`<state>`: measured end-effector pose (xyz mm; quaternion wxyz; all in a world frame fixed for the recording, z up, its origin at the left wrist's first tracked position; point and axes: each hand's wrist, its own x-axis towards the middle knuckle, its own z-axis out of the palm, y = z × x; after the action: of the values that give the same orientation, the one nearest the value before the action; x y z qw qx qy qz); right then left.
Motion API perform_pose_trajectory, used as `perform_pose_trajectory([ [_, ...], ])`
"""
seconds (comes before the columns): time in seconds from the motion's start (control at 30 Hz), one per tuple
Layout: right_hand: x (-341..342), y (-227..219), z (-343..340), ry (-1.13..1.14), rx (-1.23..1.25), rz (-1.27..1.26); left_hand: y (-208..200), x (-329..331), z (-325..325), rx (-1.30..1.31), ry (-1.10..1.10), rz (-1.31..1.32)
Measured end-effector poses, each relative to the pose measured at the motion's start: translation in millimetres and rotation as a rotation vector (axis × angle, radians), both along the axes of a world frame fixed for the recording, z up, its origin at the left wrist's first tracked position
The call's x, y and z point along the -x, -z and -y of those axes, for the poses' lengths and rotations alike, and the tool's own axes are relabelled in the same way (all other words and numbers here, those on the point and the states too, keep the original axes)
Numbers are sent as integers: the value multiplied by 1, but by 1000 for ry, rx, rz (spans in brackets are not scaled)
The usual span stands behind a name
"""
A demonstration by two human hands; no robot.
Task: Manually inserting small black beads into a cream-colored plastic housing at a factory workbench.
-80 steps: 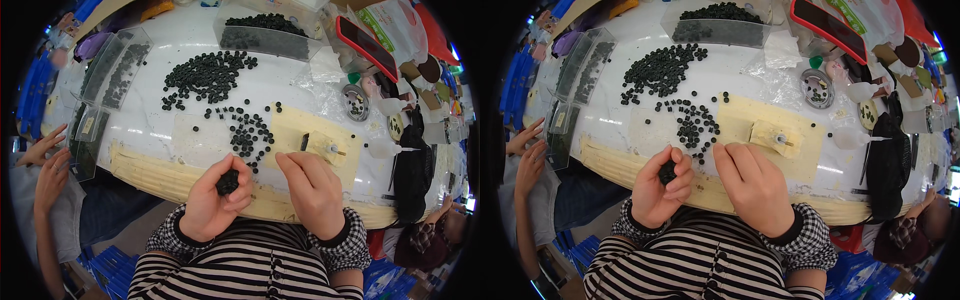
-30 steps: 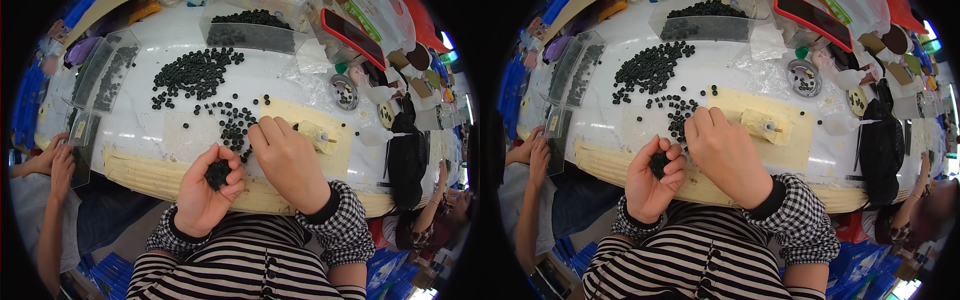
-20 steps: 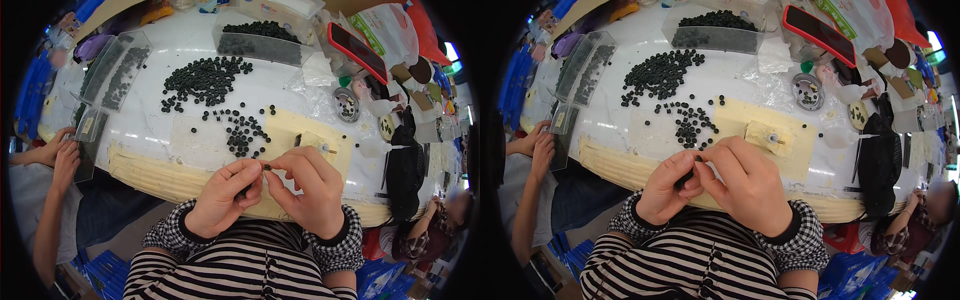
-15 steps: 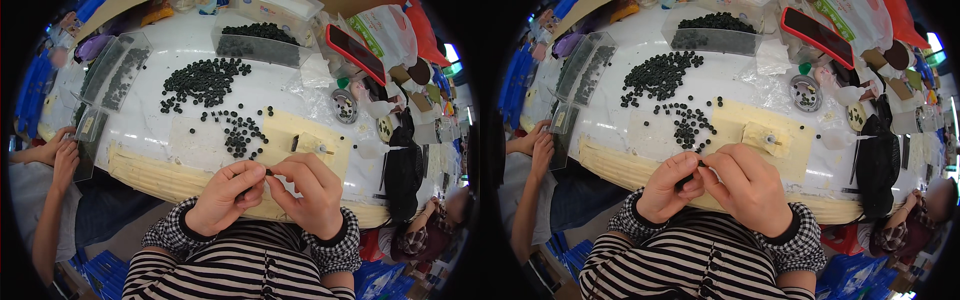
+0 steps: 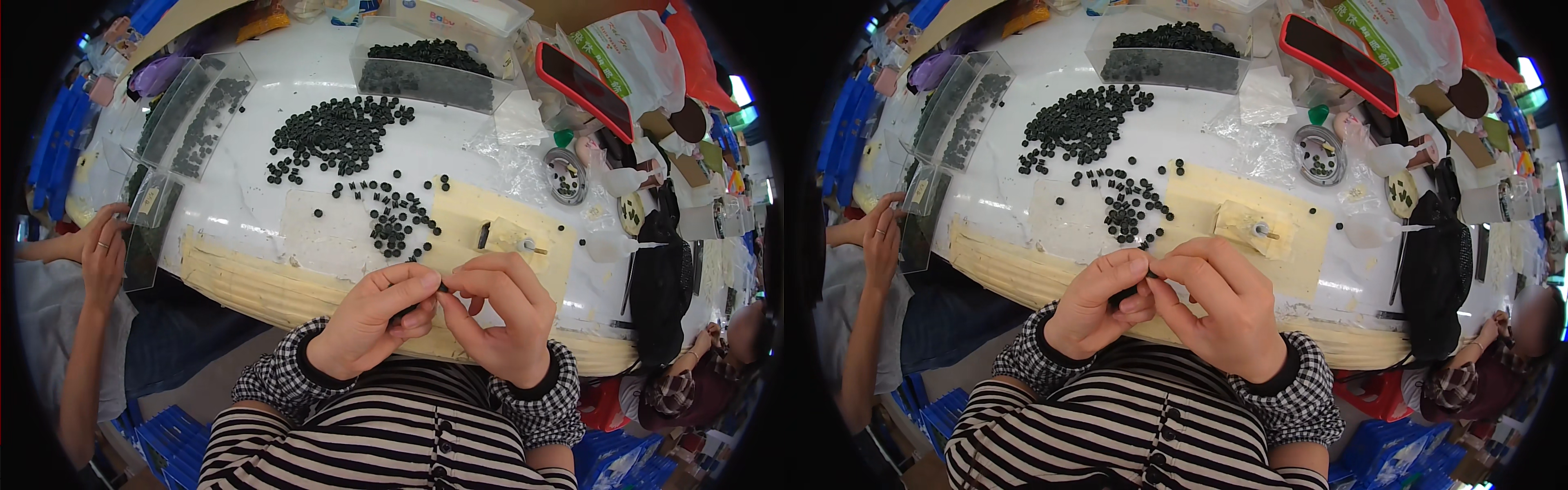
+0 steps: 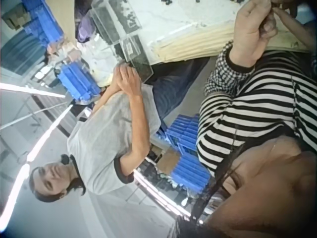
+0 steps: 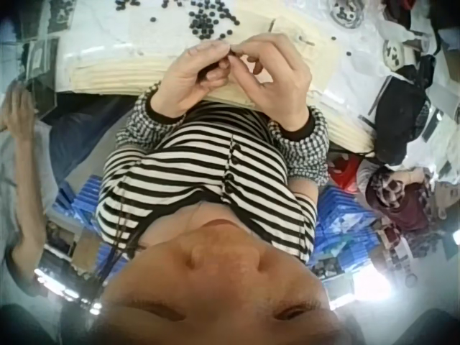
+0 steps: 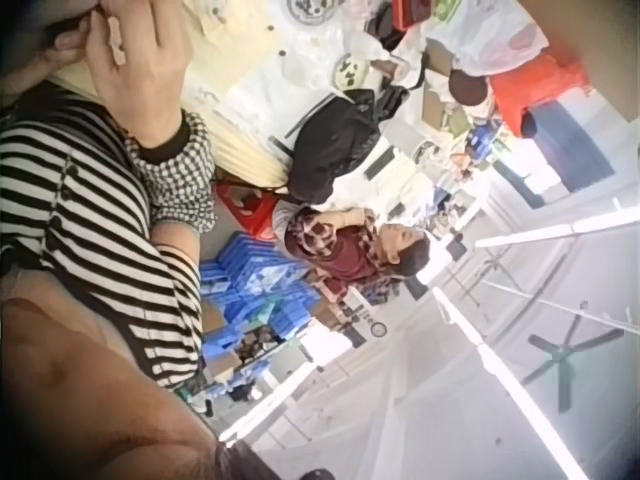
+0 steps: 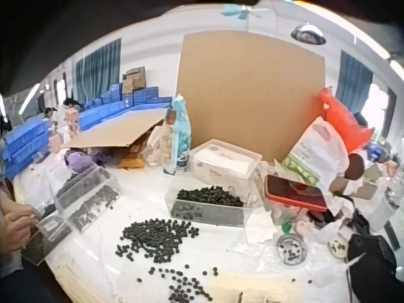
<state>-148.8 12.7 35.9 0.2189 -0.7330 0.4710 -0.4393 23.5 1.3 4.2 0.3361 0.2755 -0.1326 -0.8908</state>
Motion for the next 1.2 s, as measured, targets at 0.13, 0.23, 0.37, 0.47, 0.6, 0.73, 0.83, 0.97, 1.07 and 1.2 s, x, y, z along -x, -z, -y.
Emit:
perform_pose_trajectory([
  [0.13,1,3,-1,-1,19,15,0,-1,0,-9,4,-21],
  [0.23,0,6,-1,-6,67,31,-1,-2,0,-10,15,-19],
  [0.37,0,10,2,-34,158,25,0,-2,0,-11,39,-47],
  [0.47,1,14,2,-41,165,33,-1,-2,0,-26,49,-39],
  [0.6,0,16,1,-47,175,53,-1,-1,0,-40,57,-44],
  [0.73,1,17,2,-64,195,47,-2,0,0,-56,58,-39],
  [0.83,2,18,1,-65,200,47,-3,2,-1,-64,54,-22],
  [0.97,2,14,-2,-28,95,72,-1,1,0,-71,41,-17],
  [1.07,3,13,-2,-21,42,100,-3,1,1,-79,39,-25],
  [1.2,3,14,-4,4,26,133,1,2,1,-78,33,-59],
])
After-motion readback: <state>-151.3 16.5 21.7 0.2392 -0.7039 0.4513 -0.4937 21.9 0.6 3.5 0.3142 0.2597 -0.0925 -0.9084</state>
